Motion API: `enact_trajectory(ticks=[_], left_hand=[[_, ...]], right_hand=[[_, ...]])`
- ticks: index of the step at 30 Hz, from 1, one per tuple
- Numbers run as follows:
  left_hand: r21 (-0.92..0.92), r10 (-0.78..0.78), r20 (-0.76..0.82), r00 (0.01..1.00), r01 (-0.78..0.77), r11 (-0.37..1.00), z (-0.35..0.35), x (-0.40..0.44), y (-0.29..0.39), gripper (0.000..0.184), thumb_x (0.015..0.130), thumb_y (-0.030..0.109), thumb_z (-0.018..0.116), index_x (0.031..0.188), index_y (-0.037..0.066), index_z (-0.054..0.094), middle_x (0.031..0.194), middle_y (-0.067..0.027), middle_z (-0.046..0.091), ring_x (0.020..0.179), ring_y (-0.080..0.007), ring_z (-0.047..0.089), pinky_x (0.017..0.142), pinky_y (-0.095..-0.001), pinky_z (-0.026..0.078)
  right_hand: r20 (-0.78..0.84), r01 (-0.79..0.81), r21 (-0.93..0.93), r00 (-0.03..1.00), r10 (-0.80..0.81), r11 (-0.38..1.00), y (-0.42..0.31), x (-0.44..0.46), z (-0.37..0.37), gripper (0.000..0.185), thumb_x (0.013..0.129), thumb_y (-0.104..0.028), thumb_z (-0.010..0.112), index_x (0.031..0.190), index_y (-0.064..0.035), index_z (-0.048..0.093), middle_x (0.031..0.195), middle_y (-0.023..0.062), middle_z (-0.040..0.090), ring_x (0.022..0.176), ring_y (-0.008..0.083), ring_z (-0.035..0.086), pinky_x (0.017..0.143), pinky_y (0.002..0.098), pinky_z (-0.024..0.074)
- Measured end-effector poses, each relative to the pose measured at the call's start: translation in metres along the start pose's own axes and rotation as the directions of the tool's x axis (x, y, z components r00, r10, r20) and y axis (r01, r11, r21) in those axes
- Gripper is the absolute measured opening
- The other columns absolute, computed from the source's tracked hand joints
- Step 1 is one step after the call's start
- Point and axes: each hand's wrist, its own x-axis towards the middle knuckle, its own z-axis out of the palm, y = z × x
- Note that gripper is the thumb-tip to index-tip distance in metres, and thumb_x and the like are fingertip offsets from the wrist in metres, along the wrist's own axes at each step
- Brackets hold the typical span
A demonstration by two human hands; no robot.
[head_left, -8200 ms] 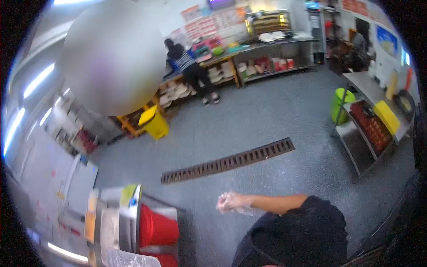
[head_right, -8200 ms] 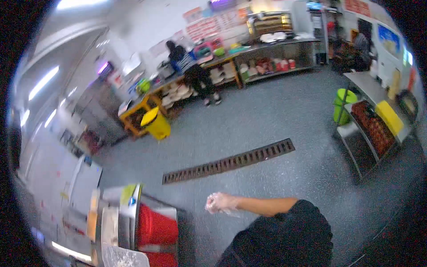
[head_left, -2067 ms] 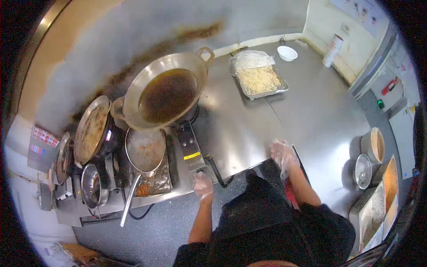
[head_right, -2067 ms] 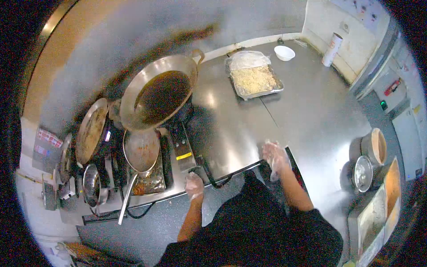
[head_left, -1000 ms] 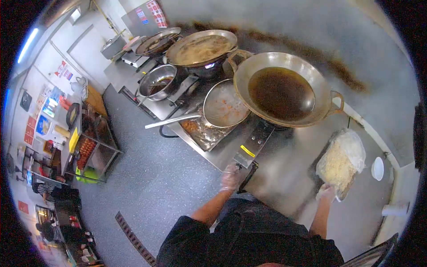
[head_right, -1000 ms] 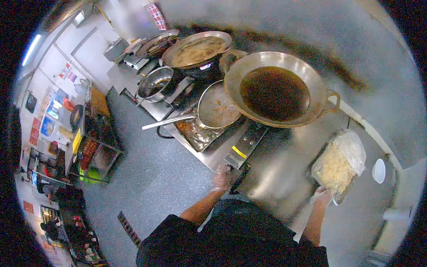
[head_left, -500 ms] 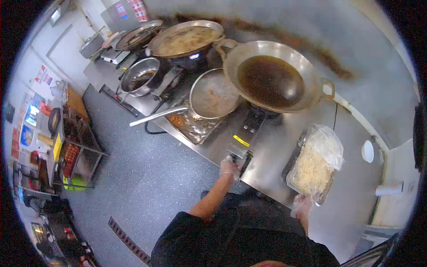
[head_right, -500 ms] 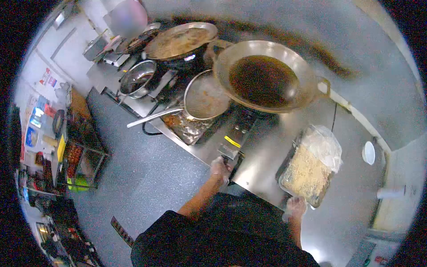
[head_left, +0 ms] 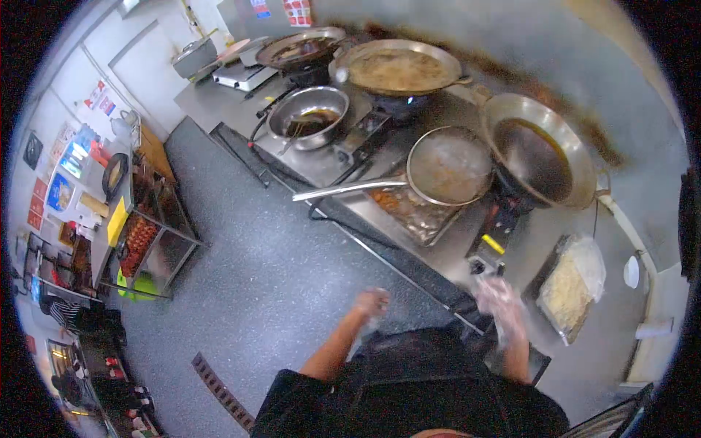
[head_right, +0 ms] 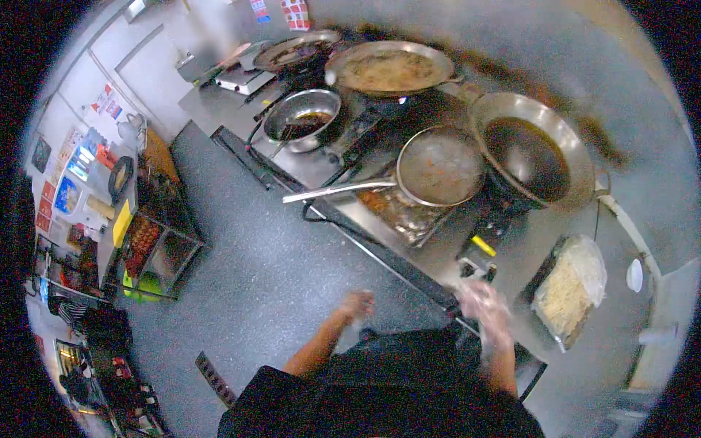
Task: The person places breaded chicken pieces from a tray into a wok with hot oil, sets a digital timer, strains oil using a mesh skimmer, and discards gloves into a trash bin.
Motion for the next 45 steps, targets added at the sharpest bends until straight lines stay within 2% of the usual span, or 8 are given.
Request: enact_trajectory(ticks=[4,6,8,19,23,31,37,45], left_hand=[[0.115,-0.155,-0.265,0.952,0.191,0.975,-0.152,-0.077,-0.030,0.026,0.085,0.029,0.049,0.096,0.007,0.057,0.082,-0.0075,0.063,0.069,-0.0201,0.059,0.055,-0.0325,0.047],[-0.432,-0.323,-0.467,0.823,0.107,0.896,-0.211,-0.108,-0.059,0.026,0.086,0.031,0.047,0.093,0.007,0.056,0.082,-0.0081,0.062,0.068,-0.0216,0.058,0.056,-0.0345,0.047],[-0.649,-0.361,-0.557,0.748,-0.121,0.751,-0.240,-0.139,-0.065,0.026,0.087,0.032,0.046,0.090,0.007,0.055,0.078,-0.0075,0.060,0.060,-0.0217,0.056,0.054,-0.0347,0.045],[-0.930,-0.742,-0.369,0.560,-0.219,0.297,-0.252,-0.204,-0.196,0.028,0.084,0.026,0.040,0.083,0.004,0.057,0.077,-0.0117,0.059,0.065,-0.0239,0.056,0.057,-0.0350,0.046],[-0.927,-0.795,-0.313,0.519,0.016,0.375,-0.288,-0.176,-0.184,0.026,0.083,0.026,0.042,0.082,0.005,0.058,0.077,-0.0109,0.060,0.066,-0.0242,0.057,0.058,-0.0362,0.047],[0.120,-0.503,-0.378,0.777,0.580,0.806,-0.407,-0.089,-0.163,0.024,0.080,0.026,0.047,0.081,0.007,0.061,0.078,-0.0093,0.062,0.067,-0.0247,0.059,0.061,-0.0387,0.047],[0.908,-0.290,-0.204,0.935,0.291,0.300,-0.541,-0.011,-0.135,0.022,0.078,0.026,0.051,0.080,0.009,0.063,0.078,-0.0081,0.063,0.069,-0.0251,0.060,0.063,-0.0405,0.048],[0.999,-0.245,-0.036,0.969,0.034,-0.014,-0.665,0.090,-0.066,0.025,0.077,0.031,0.052,0.085,0.011,0.066,0.085,-0.0079,0.065,0.078,-0.0267,0.061,0.068,-0.0425,0.048]], right_hand=[[0.300,0.191,-0.130,0.943,-0.145,0.973,-0.150,0.077,0.145,0.033,0.083,-0.026,0.060,0.112,-0.0102,0.057,0.104,0.0061,0.062,0.093,0.0130,0.058,0.076,0.0272,0.0463],[0.533,0.896,-0.433,0.341,-0.775,0.097,-0.182,0.125,0.211,0.038,0.082,-0.031,0.060,0.111,-0.0078,0.057,0.101,0.0095,0.062,0.095,0.0217,0.059,0.079,0.0343,0.0461],[0.543,0.506,-0.175,0.765,-0.346,0.844,-0.252,0.150,0.276,0.043,0.082,-0.040,0.056,0.111,-0.0079,0.057,0.101,0.0122,0.061,0.096,0.0275,0.058,0.082,0.0399,0.0451],[0.434,0.504,-0.804,0.860,-0.268,0.314,-0.239,0.486,0.540,0.046,0.080,-0.031,0.051,0.116,-0.0024,0.049,0.106,0.0208,0.059,0.094,0.0375,0.059,0.083,0.0432,0.0466],[0.201,0.315,-0.677,0.949,-0.244,0.665,-0.248,0.489,0.517,0.034,0.088,-0.023,0.037,0.107,0.0009,0.051,0.107,0.0223,0.058,0.097,0.0386,0.057,0.085,0.0453,0.0452],[0.146,0.186,-0.815,0.982,-0.117,0.549,-0.308,0.418,0.421,0.038,0.093,-0.021,0.019,0.106,0.0041,0.045,0.100,0.0263,0.058,0.093,0.0433,0.055,0.083,0.0496,0.0416],[-0.063,0.009,-0.806,0.993,-0.102,0.592,-0.297,0.370,0.406,0.043,0.095,-0.023,0.018,0.115,0.0056,0.042,0.094,0.0258,0.059,0.088,0.0374,0.058,0.074,0.0451,0.0477],[-0.112,0.084,-0.916,0.885,-0.452,0.391,-0.236,0.328,0.429,0.029,0.090,-0.011,0.035,0.115,-0.0031,0.047,0.093,0.0210,0.060,0.084,0.0341,0.060,0.074,0.0441,0.0480]])
